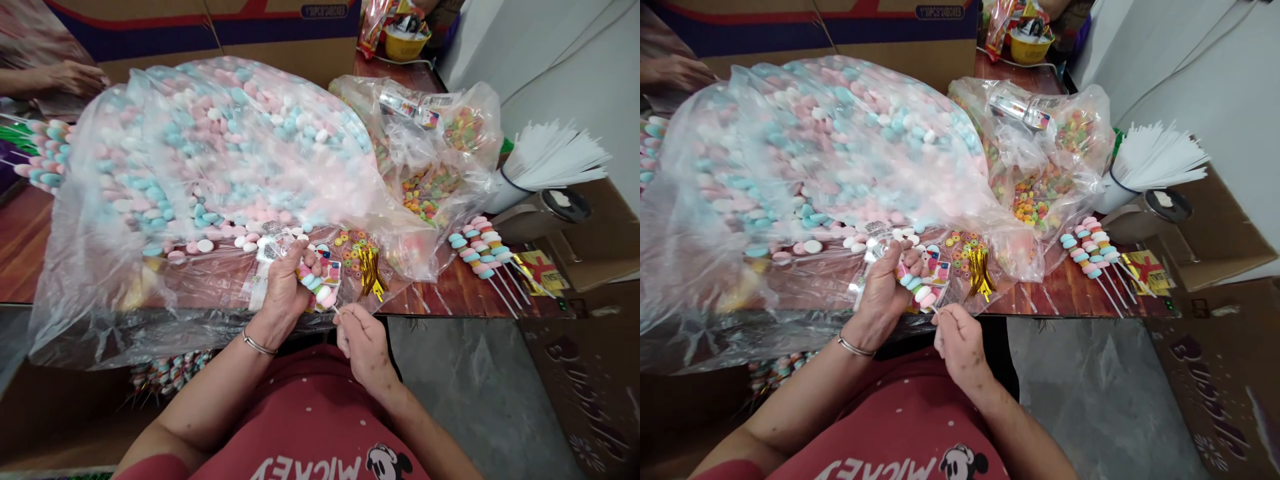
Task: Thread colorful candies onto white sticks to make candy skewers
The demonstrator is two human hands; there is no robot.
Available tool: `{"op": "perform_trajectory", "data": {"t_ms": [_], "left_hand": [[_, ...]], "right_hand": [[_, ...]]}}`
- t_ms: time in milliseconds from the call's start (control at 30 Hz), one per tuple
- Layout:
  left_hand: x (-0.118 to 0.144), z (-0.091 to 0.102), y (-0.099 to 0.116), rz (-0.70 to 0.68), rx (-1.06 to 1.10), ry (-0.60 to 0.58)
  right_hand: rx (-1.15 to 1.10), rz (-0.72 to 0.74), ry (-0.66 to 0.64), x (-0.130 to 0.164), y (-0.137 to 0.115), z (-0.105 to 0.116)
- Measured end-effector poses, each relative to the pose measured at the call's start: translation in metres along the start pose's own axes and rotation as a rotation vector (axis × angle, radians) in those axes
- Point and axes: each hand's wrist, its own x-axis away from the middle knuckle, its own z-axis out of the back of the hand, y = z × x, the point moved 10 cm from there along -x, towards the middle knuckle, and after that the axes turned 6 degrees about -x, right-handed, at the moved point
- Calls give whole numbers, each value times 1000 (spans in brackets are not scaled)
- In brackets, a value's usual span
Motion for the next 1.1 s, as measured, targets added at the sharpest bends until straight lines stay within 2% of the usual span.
{"op": "perform_trajectory", "data": {"t_ms": [67,167,233,367,433,467,533,667,700,767,867,967,1033,1100], "left_hand": [[-1,5,7,-29,-4,29],[2,12,11,-65,-27,72],[6,14,11,-95,-37,91],[17,9,9,-149,-58,60],[22,5,5,-154,-83,40],[25,4,2,-154,-99,33],[31,0,-7,-137,-127,12],[40,-6,-28,-39,-142,-73],[39,-7,-29,-18,-146,-94],[33,-5,-21,-9,-139,-104],[16,5,9,-58,-80,-29],[3,10,32,-98,-78,52],[2,6,34,-110,-104,65],[8,-3,25,-104,-111,42]], "right_hand": [[-155,-73,29,0,9,3],[-64,-6,84,2,4,9],[177,148,119,4,-11,11],[774,661,221,23,-57,-7],[938,825,243,32,-66,-20],[960,852,234,33,-67,-23],[871,772,182,27,-64,-23],[315,266,58,2,-29,-6],[181,169,42,-1,-21,-4],[7,68,10,-3,-14,-4],[-26,30,-44,-3,-11,-6],[174,126,-40,-3,-20,-5],[354,263,-7,0,-33,-6],[460,347,14,1,-40,-9]]}}
